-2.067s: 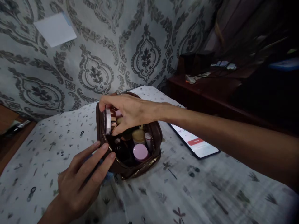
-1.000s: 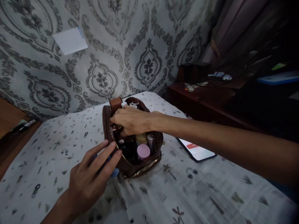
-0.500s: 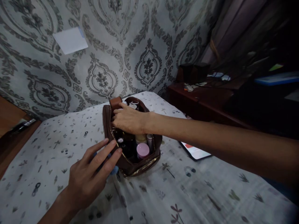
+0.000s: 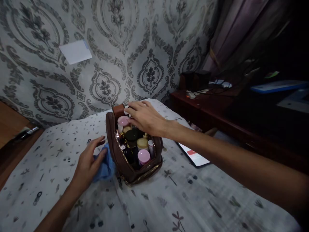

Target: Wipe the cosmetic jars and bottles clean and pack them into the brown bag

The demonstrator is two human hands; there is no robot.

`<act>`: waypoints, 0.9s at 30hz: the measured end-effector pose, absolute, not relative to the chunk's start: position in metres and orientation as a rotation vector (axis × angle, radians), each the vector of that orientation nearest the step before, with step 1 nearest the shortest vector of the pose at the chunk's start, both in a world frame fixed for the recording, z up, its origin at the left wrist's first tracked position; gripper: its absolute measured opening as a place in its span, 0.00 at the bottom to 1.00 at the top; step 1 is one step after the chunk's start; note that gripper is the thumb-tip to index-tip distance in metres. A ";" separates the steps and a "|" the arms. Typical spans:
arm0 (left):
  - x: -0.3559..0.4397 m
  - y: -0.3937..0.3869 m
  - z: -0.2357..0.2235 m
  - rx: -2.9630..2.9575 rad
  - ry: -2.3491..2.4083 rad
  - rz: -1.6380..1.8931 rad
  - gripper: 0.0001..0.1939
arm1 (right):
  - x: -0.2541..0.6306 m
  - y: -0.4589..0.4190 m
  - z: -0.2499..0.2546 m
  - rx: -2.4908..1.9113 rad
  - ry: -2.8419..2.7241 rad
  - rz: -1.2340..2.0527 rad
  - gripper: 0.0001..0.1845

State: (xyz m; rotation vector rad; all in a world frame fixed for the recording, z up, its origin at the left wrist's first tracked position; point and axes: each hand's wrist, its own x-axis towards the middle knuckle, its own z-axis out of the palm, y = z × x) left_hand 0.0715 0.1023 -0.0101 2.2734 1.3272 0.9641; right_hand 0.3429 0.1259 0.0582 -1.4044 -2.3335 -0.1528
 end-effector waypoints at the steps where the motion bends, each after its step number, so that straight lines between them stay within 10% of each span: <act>1: 0.072 0.105 -0.015 2.178 1.294 0.937 0.27 | 0.345 0.126 0.054 -1.450 -2.220 -0.099 0.21; 10: 0.085 0.103 -0.028 1.855 1.195 1.017 0.29 | 0.353 0.131 0.033 -1.373 -1.559 0.673 0.29; 27: 0.087 0.107 -0.033 1.859 1.189 1.022 0.30 | 0.330 0.122 0.042 -1.435 -1.929 0.487 0.33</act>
